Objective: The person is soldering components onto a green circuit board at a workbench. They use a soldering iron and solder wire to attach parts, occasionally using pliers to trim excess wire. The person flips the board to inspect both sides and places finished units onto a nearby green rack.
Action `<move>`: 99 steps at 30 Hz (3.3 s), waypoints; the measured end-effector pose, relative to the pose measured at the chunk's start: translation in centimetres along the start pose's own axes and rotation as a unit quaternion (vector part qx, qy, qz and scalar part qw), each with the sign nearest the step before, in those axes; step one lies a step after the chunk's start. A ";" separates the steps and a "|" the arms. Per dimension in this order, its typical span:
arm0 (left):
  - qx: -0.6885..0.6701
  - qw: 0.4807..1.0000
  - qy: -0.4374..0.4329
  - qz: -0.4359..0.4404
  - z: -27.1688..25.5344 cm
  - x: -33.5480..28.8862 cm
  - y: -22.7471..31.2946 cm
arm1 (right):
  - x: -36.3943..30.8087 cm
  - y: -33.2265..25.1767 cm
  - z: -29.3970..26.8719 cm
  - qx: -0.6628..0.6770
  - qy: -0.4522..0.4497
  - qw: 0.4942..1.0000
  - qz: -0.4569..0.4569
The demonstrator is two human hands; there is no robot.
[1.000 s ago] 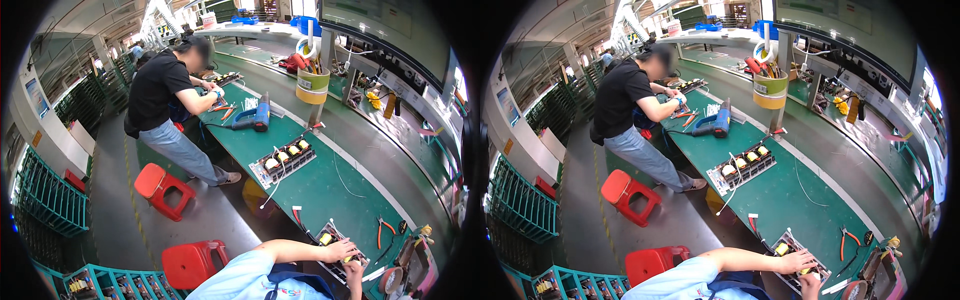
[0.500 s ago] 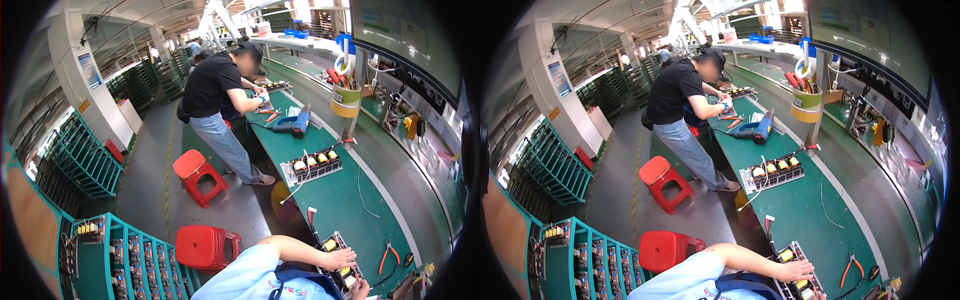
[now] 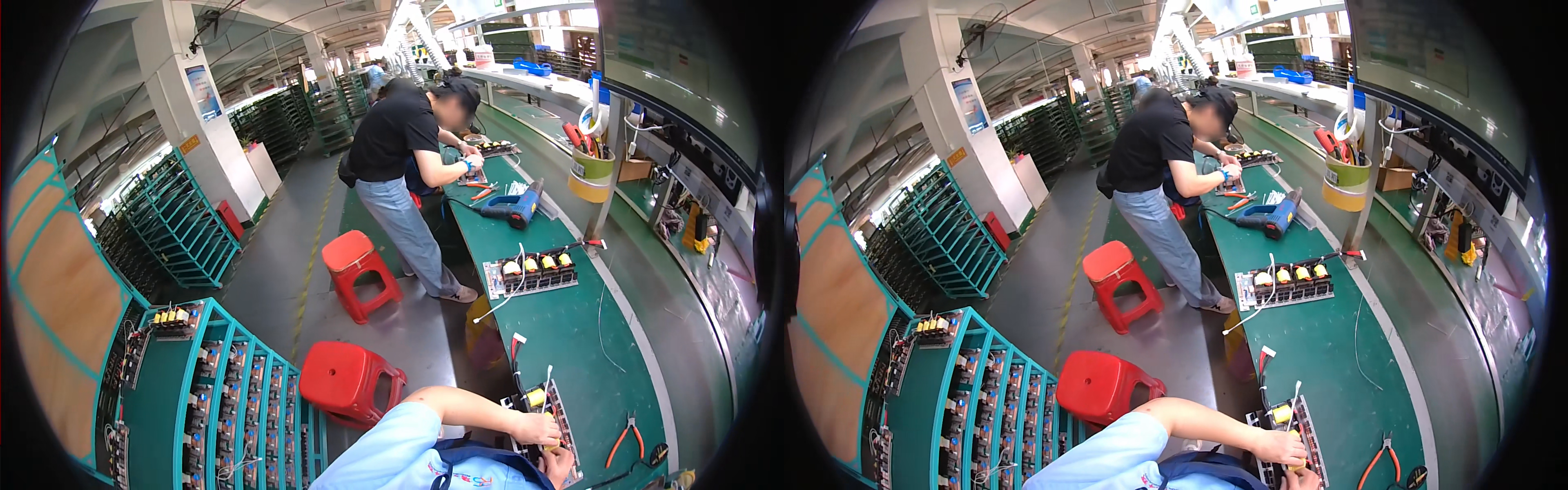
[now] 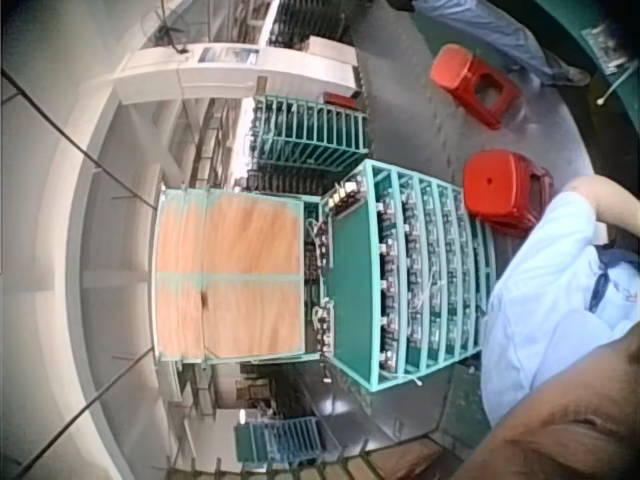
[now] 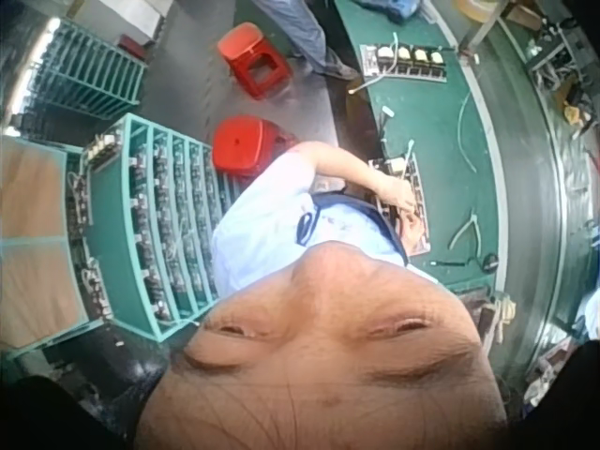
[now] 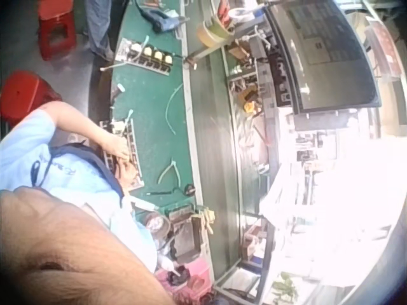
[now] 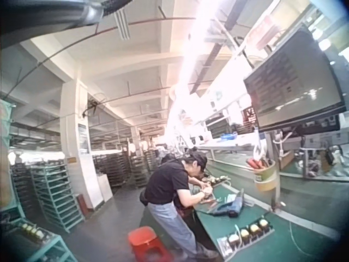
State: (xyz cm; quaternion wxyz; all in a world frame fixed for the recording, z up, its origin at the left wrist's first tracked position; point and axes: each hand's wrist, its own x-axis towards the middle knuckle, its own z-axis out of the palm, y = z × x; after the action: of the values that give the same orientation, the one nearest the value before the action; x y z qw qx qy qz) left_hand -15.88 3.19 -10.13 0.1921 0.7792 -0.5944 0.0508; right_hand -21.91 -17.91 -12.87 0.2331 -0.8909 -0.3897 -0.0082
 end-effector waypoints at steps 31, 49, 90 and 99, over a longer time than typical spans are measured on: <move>0.303 0.852 0.018 -0.426 -30.7 -21.0 20.4 | 8.7 -19.5 -6.3 0.158 0.277 0.916 -0.242; 0.292 0.402 -0.217 -0.840 -40.3 -56.5 66.7 | 5.5 -39.3 10.2 0.315 0.005 0.931 -0.184; 0.369 0.595 -0.026 -0.713 -39.8 -56.1 34.1 | 8.9 -28.4 6.3 0.221 -0.104 0.962 -0.121; 0.251 0.894 -0.036 -0.370 -29.6 -27.9 -0.5 | 5.9 -15.7 -0.3 0.122 0.018 0.992 0.012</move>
State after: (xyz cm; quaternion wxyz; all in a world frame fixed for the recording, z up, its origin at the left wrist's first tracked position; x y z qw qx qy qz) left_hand -19.08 39.24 8.45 -0.0268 0.9663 -0.2376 0.0955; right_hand -28.73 -4.73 -5.07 0.3466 -0.8603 -0.3729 0.0263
